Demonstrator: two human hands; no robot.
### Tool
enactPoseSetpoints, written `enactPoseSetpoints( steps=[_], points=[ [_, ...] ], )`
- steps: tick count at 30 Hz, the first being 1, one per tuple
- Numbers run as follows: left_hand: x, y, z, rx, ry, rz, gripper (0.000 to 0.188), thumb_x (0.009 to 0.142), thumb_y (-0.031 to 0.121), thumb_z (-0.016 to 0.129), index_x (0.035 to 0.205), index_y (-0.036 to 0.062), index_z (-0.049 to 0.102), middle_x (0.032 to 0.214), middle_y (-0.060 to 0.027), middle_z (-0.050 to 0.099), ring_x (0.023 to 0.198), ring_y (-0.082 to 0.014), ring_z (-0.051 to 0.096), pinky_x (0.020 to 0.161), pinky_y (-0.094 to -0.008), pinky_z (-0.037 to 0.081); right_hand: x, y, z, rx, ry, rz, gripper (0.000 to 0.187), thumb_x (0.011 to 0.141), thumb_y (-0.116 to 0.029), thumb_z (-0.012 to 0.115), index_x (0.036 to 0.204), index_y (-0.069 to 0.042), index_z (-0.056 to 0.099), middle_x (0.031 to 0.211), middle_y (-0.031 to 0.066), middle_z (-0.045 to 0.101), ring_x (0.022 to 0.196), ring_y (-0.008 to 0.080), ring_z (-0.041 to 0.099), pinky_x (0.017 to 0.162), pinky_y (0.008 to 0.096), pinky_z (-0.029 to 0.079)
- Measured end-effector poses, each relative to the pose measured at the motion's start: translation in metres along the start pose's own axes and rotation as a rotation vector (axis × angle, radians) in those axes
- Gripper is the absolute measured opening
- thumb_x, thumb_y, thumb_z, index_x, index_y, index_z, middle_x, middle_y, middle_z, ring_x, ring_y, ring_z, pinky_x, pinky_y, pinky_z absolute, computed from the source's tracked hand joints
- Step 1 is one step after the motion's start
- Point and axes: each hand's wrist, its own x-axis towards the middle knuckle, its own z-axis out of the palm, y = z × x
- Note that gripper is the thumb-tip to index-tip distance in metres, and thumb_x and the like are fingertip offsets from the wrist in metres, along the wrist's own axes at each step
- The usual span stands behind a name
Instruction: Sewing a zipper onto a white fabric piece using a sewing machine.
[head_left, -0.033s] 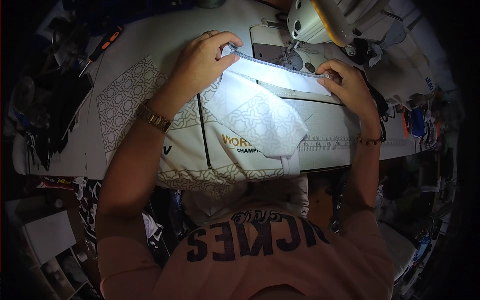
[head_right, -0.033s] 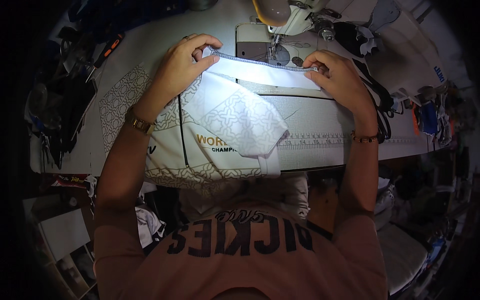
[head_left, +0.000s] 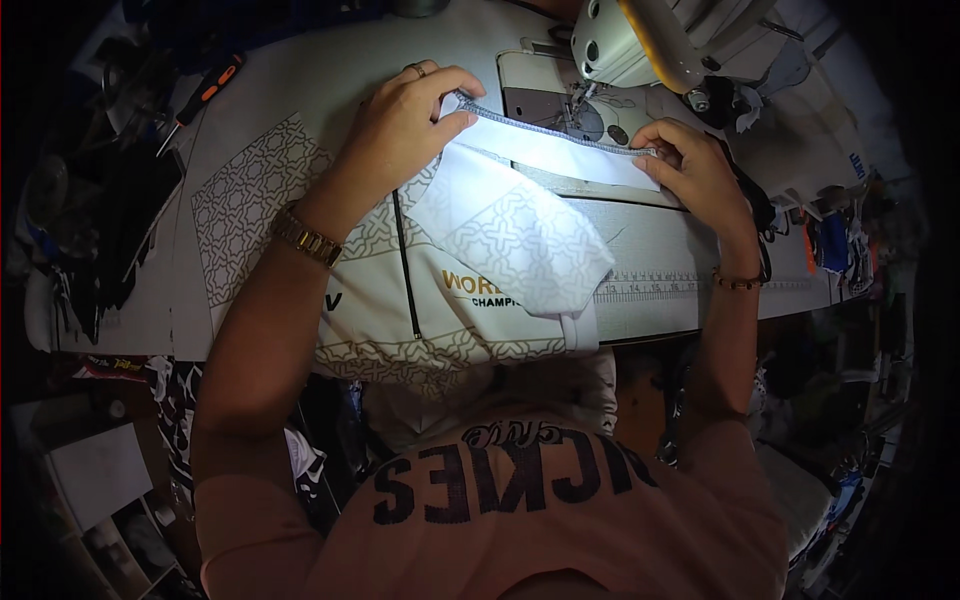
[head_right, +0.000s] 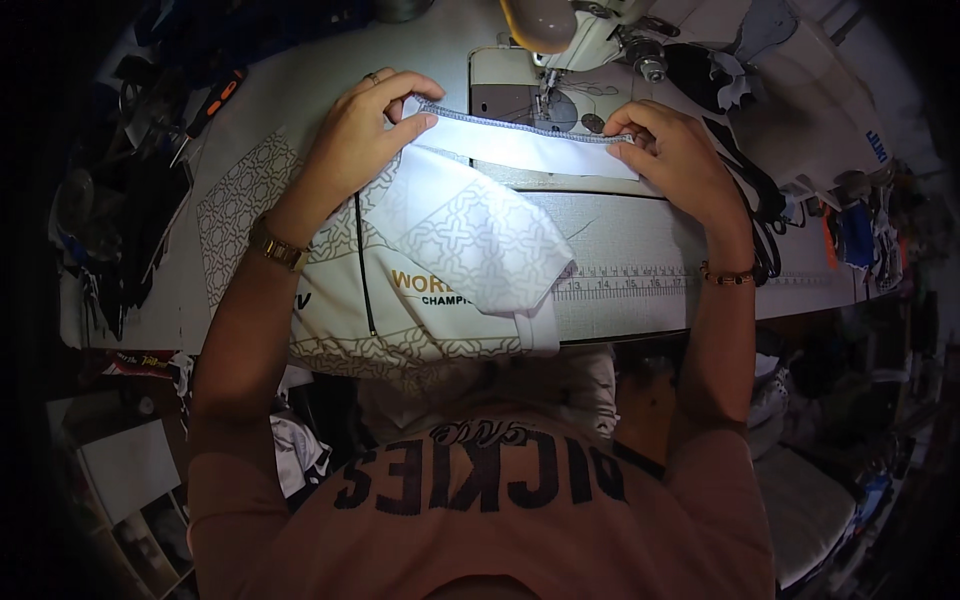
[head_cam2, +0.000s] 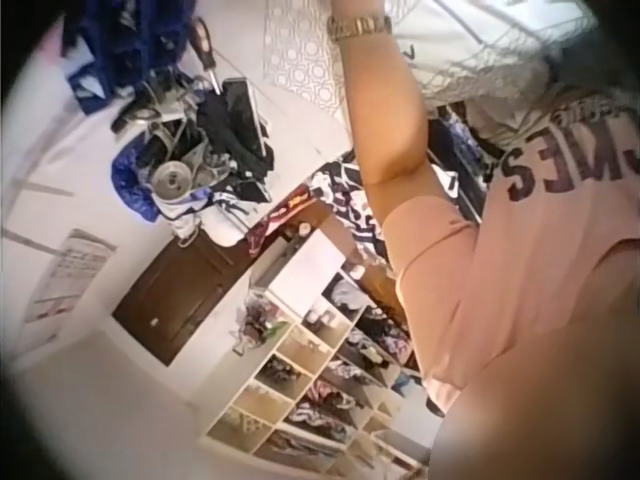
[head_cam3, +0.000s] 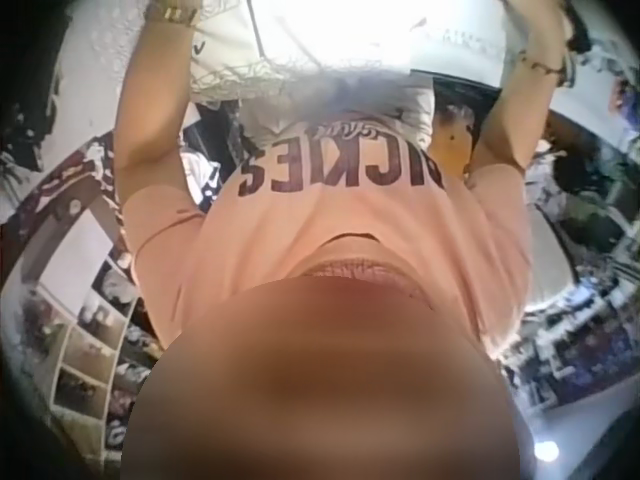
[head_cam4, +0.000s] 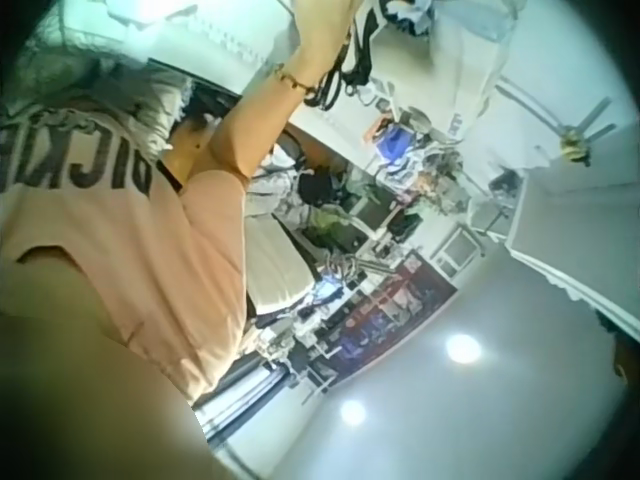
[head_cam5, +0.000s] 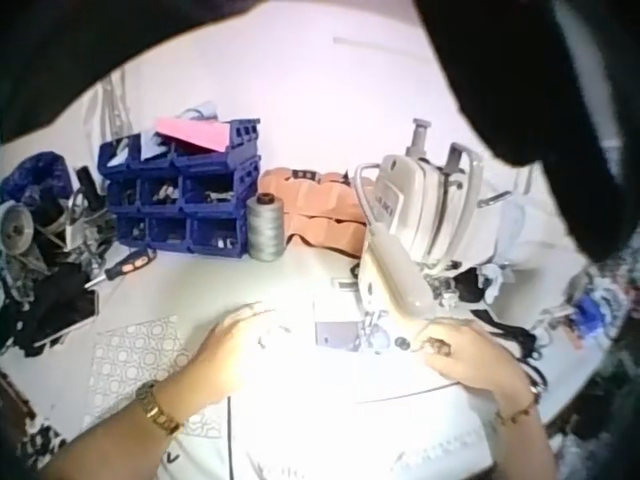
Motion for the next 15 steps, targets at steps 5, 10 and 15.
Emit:
enactPoseSetpoints(
  steps=[5, 10, 15],
  points=[
    [0.0002, -0.0031, 0.0037, -0.022, 0.068, 0.113, 0.017, 0.076, 0.008, 0.071, 0.092, 0.0072, 0.066, 0.08, -0.0076, 0.057, 0.073, -0.0229, 0.057, 0.068, -0.0335, 0.048, -0.0013, 0.002, -0.0025, -0.036, -0.02, -0.005, 0.015, 0.081, -0.008, 0.067, 0.092, -0.001, 0.061, 0.076, 0.0012, 0.056, 0.064, 0.0082, 0.048, 0.059, 0.0235, 0.041],
    [0.0, 0.0008, 0.0024, -0.034, 0.07, 0.08, 0.013, 0.076, 0.007, 0.071, 0.088, 0.0049, 0.066, 0.082, -0.0088, 0.059, 0.075, -0.0244, 0.059, 0.07, -0.0343, 0.049, -0.0024, -0.0017, -0.0027, 0.004, -0.029, 0.045, 0.014, 0.08, -0.008, 0.067, 0.091, -0.001, 0.061, 0.076, 0.0013, 0.055, 0.064, 0.0087, 0.047, 0.059, 0.0239, 0.04],
    [-0.0008, 0.0027, 0.0006, 0.037, 0.047, 0.138, 0.01, 0.077, 0.006, 0.07, 0.086, 0.0035, 0.067, 0.083, -0.0085, 0.061, 0.078, -0.0248, 0.06, 0.072, -0.0343, 0.05, -0.0025, -0.0007, -0.0046, -0.032, -0.035, 0.009, 0.013, 0.08, -0.007, 0.066, 0.088, 0.0, 0.059, 0.076, 0.0017, 0.054, 0.064, 0.0091, 0.048, 0.06, 0.0244, 0.04]
  ],
)
